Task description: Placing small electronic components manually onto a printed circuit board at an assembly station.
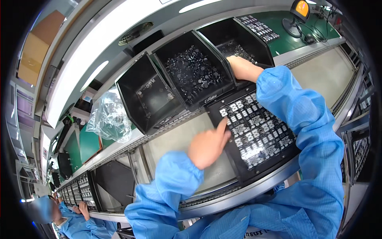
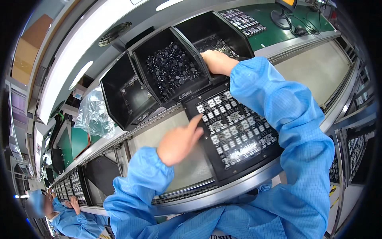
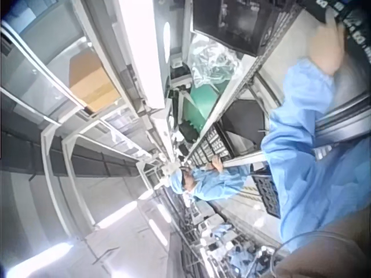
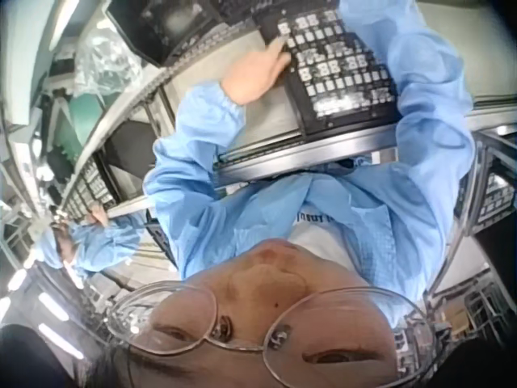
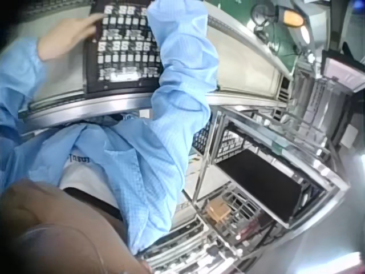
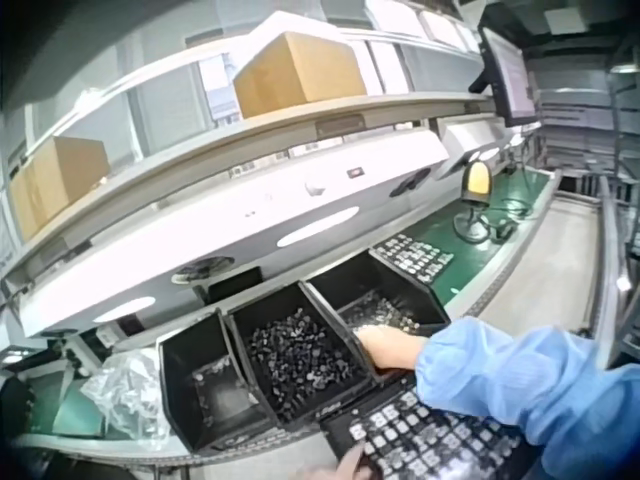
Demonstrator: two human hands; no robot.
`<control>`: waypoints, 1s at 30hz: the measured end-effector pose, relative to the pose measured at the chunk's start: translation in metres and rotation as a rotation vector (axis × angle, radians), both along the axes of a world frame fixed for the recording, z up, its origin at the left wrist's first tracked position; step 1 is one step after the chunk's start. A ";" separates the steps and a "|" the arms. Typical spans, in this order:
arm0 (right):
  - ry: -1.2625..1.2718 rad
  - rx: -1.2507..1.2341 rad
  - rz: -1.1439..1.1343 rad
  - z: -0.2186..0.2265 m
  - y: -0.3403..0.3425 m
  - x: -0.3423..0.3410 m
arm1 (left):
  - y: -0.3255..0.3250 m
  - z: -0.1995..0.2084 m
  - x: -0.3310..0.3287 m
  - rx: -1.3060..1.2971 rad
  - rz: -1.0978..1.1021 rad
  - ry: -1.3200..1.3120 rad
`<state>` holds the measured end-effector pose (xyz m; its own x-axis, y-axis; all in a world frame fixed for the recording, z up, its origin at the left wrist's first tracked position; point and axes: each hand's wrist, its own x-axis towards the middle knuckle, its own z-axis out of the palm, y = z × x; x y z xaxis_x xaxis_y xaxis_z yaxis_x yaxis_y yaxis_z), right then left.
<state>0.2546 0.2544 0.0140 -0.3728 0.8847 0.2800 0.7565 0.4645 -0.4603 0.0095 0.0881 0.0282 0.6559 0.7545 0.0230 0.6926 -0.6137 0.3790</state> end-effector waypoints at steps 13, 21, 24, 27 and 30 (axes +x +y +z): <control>-0.091 0.273 -0.008 0.031 -0.027 0.023 | 0.139 0.005 0.013 0.443 0.063 0.147; 0.062 0.141 -0.077 0.037 -0.038 0.022 | 0.132 0.005 0.013 0.527 0.131 0.083; 0.233 0.125 -0.151 0.047 -0.055 0.019 | 0.123 0.009 0.014 0.503 0.199 -0.074; 0.449 0.108 -0.068 0.059 -0.087 0.001 | 0.114 0.017 0.011 0.349 0.122 -0.477; 0.304 -0.109 0.168 0.052 -0.113 -0.021 | 0.099 0.022 0.015 0.094 0.130 -0.704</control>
